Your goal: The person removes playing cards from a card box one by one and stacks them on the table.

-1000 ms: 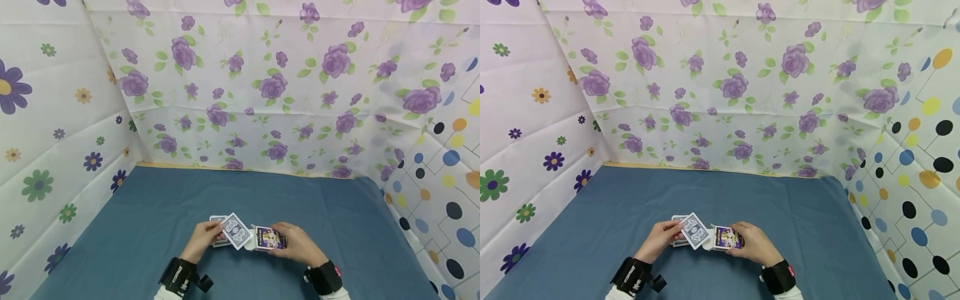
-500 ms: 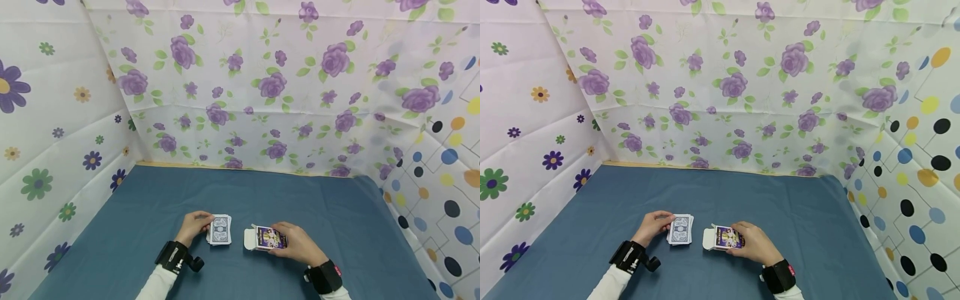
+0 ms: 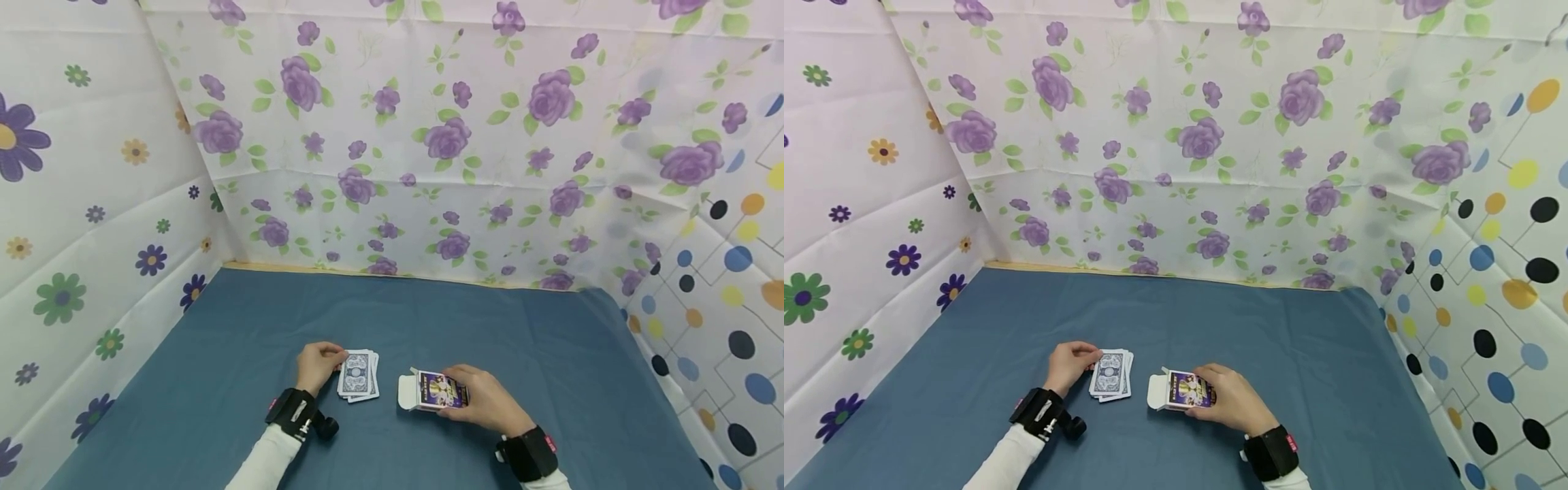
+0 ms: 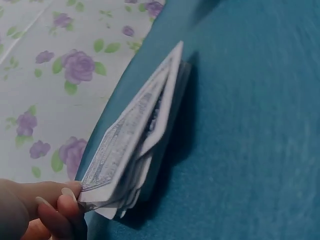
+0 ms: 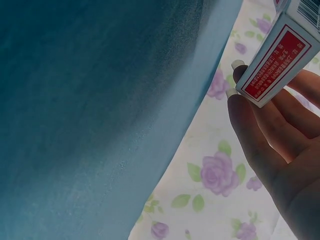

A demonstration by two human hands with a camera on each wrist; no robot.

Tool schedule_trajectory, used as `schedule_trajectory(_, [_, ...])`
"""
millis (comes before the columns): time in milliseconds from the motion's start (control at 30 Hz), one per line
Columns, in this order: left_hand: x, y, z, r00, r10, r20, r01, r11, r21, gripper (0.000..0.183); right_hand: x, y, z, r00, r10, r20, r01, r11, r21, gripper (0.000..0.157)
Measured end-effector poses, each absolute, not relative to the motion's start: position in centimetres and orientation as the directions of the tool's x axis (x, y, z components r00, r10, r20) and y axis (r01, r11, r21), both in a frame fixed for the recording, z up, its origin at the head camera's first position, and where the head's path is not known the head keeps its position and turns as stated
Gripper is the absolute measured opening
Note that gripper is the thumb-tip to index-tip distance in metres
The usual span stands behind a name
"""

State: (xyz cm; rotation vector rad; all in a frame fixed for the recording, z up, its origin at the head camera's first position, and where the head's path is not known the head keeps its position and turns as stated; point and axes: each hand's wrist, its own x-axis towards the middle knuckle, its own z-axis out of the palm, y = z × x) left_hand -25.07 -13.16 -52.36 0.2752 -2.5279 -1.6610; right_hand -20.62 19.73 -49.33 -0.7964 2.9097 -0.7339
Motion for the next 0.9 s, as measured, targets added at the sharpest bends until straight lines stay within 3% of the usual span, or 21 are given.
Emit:
schedule_trajectory(400, [-25.6,-12.9,-52.5,-0.969,-0.245,0.029,-0.094,0.476,0.875,0.010,-20.9,19.8,-49.4,-0.869,-0.488,0.086,-0.470,0.759,-0.451,0.069])
schedule_trajectory(600, [-25.4,-12.9,-51.8,-0.964,-0.238,0.119,-0.038,0.565,0.824,0.010,-21.0,19.6,-49.1,-0.871,-0.482,0.091,-0.468,0.760,-0.451,0.068])
schedule_trajectory(700, [-24.5,-12.1,-50.5,-0.978,-0.136,0.161,0.054,0.579,0.813,0.010,-21.0,19.5,-49.0,-0.871,-0.483,0.095,-0.471,0.762,-0.445,0.068])
schedule_trajectory(800, [-23.1,-10.4,-48.7,-0.986,0.101,0.130,0.164,0.520,0.838,0.012,-20.9,19.4,-48.9,-0.866,-0.487,0.110,-0.483,0.759,-0.438,0.069])
schedule_trajectory(900, [-21.8,-8.3,-47.2,-0.938,0.341,0.057,0.212,0.437,0.874,0.014,-20.9,19.2,-48.7,-0.858,-0.494,0.138,-0.501,0.750,-0.432,0.069])
